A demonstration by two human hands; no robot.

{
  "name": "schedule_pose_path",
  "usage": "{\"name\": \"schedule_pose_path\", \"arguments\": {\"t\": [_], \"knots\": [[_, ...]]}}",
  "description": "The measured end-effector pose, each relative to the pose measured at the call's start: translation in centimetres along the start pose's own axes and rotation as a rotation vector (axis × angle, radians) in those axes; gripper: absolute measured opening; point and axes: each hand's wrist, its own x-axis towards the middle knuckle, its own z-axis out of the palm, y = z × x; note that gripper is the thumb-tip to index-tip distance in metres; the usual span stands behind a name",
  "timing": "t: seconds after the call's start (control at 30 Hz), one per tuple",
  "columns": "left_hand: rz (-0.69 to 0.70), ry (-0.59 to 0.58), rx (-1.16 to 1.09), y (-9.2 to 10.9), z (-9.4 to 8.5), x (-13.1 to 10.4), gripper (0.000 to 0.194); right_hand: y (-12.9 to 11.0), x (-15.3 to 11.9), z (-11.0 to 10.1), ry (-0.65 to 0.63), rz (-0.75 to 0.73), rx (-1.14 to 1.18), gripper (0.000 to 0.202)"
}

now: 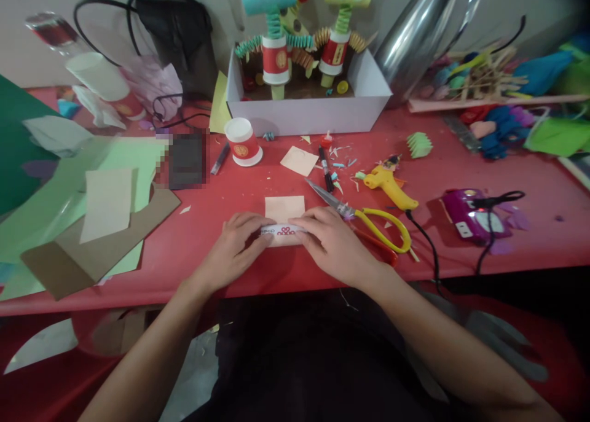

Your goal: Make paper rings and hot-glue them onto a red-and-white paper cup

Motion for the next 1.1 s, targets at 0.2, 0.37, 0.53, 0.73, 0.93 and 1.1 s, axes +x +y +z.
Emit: {"name": "schedule_pose_path", "arguments": {"t": [0.2, 0.37, 0.53, 0.73, 0.93, 1.1], "knots": [[-0.062, -0.005, -0.044, -0.3, -0.1, 0.7, 0.031, 0.4, 0.7, -0.1, 0.026, -0.017, 0.043, 0.02], [-0.145, 0.006, -0.115, -0.2, -0.5, 1.2, 0.032, 0.7, 1.4, -0.3, 0.024, -0.01, 0.076, 0.016], [-0.199, -0.014, -0.178, 0.0, -1.0, 2.0, 0.032, 0.9, 1.9, -0.5, 0.015, 0.032, 0.095, 0.016], [-0.21, -0.073, -0.089, -0.6, -1.4, 3.3, 0.034, 1.1, 2.6, -0.4, -0.006, 0.095, 0.098, 0.019], [-0.201, -0.145, -0.026, -0.9, -2.0, 4.6, 0.034, 0.5, 1.8, -0.9, 0.015, 0.024, 0.093, 0.036], [-0.158, -0.146, -0.023, -1.4, -1.9, 5.0, 0.03, 0.0, 0.8, -0.6, -0.009, 0.006, -0.025, 0.032]]}}
